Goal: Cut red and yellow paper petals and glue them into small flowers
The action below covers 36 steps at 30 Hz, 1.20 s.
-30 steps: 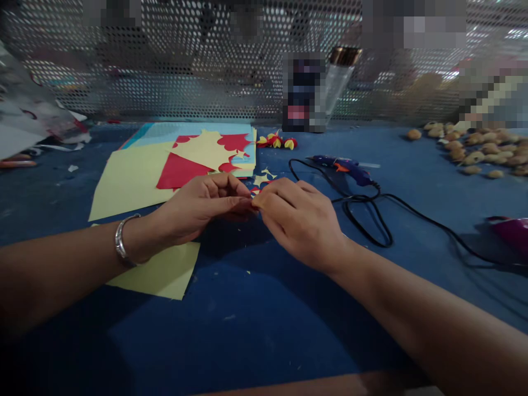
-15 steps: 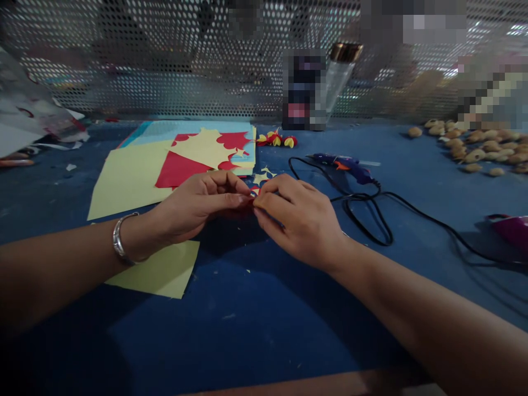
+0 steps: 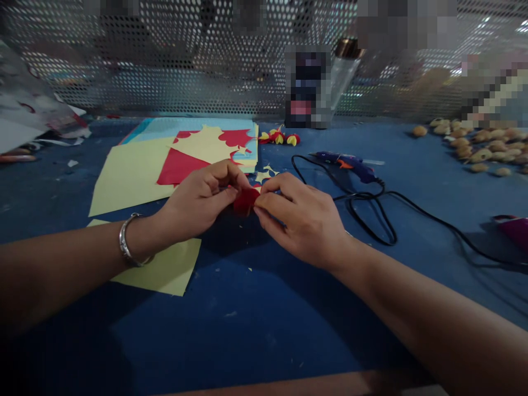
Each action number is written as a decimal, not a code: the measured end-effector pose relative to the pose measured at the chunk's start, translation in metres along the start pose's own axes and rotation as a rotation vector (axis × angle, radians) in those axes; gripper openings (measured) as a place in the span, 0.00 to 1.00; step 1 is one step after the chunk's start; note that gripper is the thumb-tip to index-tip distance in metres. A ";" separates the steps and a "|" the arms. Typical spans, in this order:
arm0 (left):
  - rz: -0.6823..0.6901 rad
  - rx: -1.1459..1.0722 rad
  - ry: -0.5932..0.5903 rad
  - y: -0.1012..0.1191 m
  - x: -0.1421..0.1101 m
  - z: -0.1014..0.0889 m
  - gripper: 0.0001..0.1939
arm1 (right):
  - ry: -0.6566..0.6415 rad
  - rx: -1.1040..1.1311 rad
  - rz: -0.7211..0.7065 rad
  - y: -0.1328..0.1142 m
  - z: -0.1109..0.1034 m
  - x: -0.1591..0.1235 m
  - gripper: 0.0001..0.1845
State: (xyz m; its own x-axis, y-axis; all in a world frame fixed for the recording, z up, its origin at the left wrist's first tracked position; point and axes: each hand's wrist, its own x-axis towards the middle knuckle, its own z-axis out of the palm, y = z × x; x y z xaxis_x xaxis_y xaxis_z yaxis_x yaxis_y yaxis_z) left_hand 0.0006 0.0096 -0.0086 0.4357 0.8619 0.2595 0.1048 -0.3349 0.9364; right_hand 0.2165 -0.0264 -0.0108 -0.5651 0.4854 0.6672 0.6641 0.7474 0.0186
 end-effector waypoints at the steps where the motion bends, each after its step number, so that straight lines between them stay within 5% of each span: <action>1: 0.007 0.040 0.003 0.001 0.000 0.000 0.09 | 0.002 -0.001 0.000 0.000 0.000 0.000 0.07; 10: -0.182 -0.125 0.028 0.005 -0.002 0.004 0.06 | 0.007 -0.030 -0.028 0.002 -0.001 -0.001 0.08; 15: -0.175 -0.211 -0.021 0.002 -0.002 0.005 0.09 | 0.004 -0.015 -0.026 0.004 0.001 -0.001 0.07; 21: -0.233 -0.274 0.095 0.000 0.000 0.006 0.15 | -0.015 -0.005 -0.012 0.007 0.002 -0.003 0.07; 27: -0.313 -0.367 0.129 0.003 0.003 0.004 0.08 | -0.006 0.024 -0.013 0.008 0.000 0.001 0.06; 31: -0.341 -0.385 0.124 0.004 0.003 0.001 0.05 | -0.007 -0.060 0.135 0.042 -0.003 -0.004 0.07; 36: -0.316 -0.331 0.096 0.003 0.003 -0.002 0.04 | 0.053 -0.336 0.461 0.133 -0.012 -0.028 0.09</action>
State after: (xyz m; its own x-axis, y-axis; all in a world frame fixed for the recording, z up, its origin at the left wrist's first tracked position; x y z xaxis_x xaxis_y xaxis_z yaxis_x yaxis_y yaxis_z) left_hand 0.0007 0.0122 -0.0041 0.3417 0.9387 -0.0444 -0.0790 0.0758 0.9940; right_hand 0.3268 0.0537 -0.0178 -0.1605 0.6975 0.6984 0.9601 0.2745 -0.0535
